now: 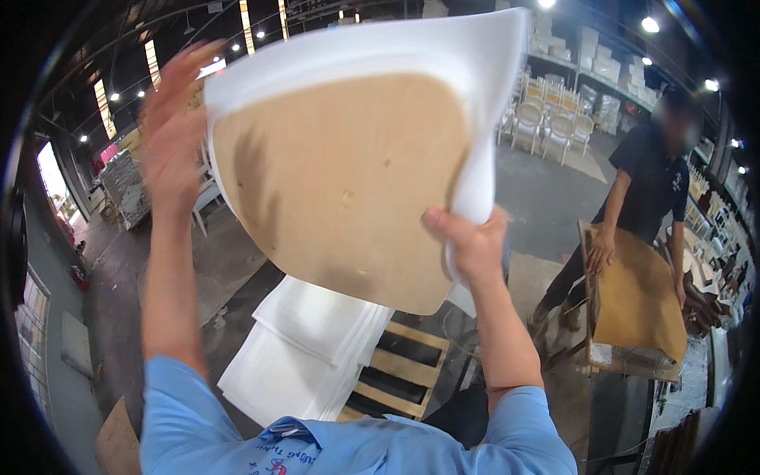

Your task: The person uses a pneumatic staple gun to attach white foam padding to a wooden chair seat base while a coworker assists by holding the padding in place. They repeat the process for multiple seats, handling cardboard and foam pieces between cycles.

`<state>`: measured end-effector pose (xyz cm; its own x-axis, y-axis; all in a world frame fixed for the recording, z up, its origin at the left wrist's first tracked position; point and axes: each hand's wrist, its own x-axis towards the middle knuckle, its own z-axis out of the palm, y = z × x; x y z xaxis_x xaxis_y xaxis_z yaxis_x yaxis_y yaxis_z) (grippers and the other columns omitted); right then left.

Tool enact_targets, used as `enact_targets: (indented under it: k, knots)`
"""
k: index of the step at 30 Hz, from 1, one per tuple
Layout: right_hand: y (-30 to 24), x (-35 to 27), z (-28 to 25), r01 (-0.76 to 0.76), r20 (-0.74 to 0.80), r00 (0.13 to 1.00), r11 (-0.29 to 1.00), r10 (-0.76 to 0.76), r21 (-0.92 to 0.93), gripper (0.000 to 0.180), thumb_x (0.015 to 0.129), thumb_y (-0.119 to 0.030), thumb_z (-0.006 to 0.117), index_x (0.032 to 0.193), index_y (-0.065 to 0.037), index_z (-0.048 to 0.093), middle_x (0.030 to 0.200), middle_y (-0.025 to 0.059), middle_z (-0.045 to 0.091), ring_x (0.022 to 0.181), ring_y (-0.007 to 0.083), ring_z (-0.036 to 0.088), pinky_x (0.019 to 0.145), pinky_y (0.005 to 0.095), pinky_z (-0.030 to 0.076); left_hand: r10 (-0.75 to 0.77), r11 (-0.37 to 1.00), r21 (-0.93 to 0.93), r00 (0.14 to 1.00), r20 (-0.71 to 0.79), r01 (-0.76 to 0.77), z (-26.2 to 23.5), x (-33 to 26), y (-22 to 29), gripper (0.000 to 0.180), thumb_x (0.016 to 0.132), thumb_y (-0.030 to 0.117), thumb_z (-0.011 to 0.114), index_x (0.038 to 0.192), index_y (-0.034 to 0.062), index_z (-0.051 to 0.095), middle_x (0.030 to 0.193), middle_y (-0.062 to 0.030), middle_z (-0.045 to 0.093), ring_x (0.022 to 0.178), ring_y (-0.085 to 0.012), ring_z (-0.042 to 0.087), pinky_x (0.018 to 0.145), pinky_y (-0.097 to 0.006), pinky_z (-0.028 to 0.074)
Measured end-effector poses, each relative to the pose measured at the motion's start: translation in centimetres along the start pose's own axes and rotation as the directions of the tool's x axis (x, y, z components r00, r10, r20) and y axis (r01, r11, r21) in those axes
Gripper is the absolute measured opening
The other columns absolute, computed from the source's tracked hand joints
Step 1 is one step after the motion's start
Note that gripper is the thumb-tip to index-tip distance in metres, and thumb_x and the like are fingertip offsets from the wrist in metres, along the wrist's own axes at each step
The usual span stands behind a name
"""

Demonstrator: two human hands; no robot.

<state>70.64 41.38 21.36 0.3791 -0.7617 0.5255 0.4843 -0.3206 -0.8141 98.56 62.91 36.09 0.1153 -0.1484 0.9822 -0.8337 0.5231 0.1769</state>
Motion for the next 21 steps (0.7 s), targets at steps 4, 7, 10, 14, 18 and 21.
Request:
enact_targets:
  k: [4, 7, 10, 14, 18, 21]
  knots:
    - [-4.6, 2.9, -1.3, 0.199, -0.212, 0.964, 0.965, -0.161, 0.172, 0.042, 0.088, -0.01, 0.087, 0.124, 0.006, 0.074, 0.111, 0.0125, 0.08, 0.095, 0.0224, 0.078, 0.091, 0.0366, 0.062, -0.503, 0.807, -0.22, 0.444, -0.742, 0.548, -5.0, -20.8, -10.4, 0.02, 0.116, 0.026, 0.057, 0.114, 0.0098, 0.068, 0.108, -0.0035, 0.067, 0.102, -0.0112, 0.063, 0.084, -0.033, 0.053]
    - [-8.0, 5.7, -2.1, 0.164, -0.172, 0.982, 0.818, -0.08, 0.551, 0.051, 0.099, -0.014, 0.078, 0.143, 0.006, 0.062, 0.129, 0.0177, 0.076, 0.111, 0.0301, 0.078, 0.101, 0.045, 0.065, -0.969, 0.187, -0.48, 0.08, -0.235, 0.857, 0.9, -30.2, -13.5, 0.049, 0.115, 0.056, 0.049, 0.129, 0.0116, 0.063, 0.122, -0.0052, 0.062, 0.106, -0.021, 0.06, 0.087, -0.04, 0.051]
    - [-8.0, 8.2, -2.7, 0.027, -0.003, 0.999, 0.72, -0.035, 0.694, 0.049, 0.109, -0.019, 0.069, 0.152, 0.001, 0.057, 0.143, 0.0205, 0.072, 0.124, 0.0361, 0.075, 0.106, 0.0525, 0.065, -0.863, -0.04, -0.629, 0.29, 0.413, 0.777, 13.2, -34.9, -11.4, 0.089, 0.11, 0.077, 0.042, 0.17, 0.0115, 0.042, 0.169, -0.0118, 0.051, 0.15, -0.0365, 0.05, 0.115, -0.053, 0.049]
    - [-7.4, 9.0, -5.5, 0.042, -0.031, 0.999, 0.735, -0.028, 0.677, 0.051, 0.108, -0.017, 0.069, 0.153, 0.003, 0.056, 0.143, 0.0211, 0.071, 0.124, 0.0357, 0.075, 0.106, 0.0515, 0.064, -0.742, -0.049, -0.906, 0.592, 0.315, 0.42, 17.6, -28.6, -7.0, 0.087, 0.111, 0.075, 0.042, 0.171, 0.0118, 0.04, 0.17, -0.0132, 0.05, 0.154, -0.0368, 0.047, 0.122, -0.056, 0.044]
    - [-6.6, 7.8, -8.7, 0.14, -0.199, 0.979, 0.828, -0.035, 0.543, 0.048, 0.104, -0.013, 0.074, 0.146, 0.009, 0.061, 0.134, 0.0217, 0.074, 0.116, 0.0329, 0.077, 0.101, 0.0453, 0.064, -0.683, -0.193, -0.96, 0.675, 0.281, 0.204, 16.8, -24.7, -0.5, 0.081, 0.113, 0.067, 0.046, 0.171, 0.0107, 0.038, 0.169, -0.0134, 0.05, 0.155, -0.0356, 0.048, 0.127, -0.056, 0.042]
    - [-5.2, 6.6, -7.9, 0.244, -0.451, 0.885, 0.94, -0.115, 0.238, 0.045, 0.098, -0.012, 0.083, 0.134, 0.011, 0.07, 0.121, 0.0184, 0.079, 0.105, 0.028, 0.079, 0.094, 0.0394, 0.064, -0.74, -0.222, -0.944, 0.587, 0.327, 0.245, 17.5, -24.8, 1.9, 0.072, 0.117, 0.056, 0.051, 0.169, 0.0082, 0.04, 0.166, -0.0117, 0.054, 0.153, -0.0335, 0.052, 0.126, -0.053, 0.045]
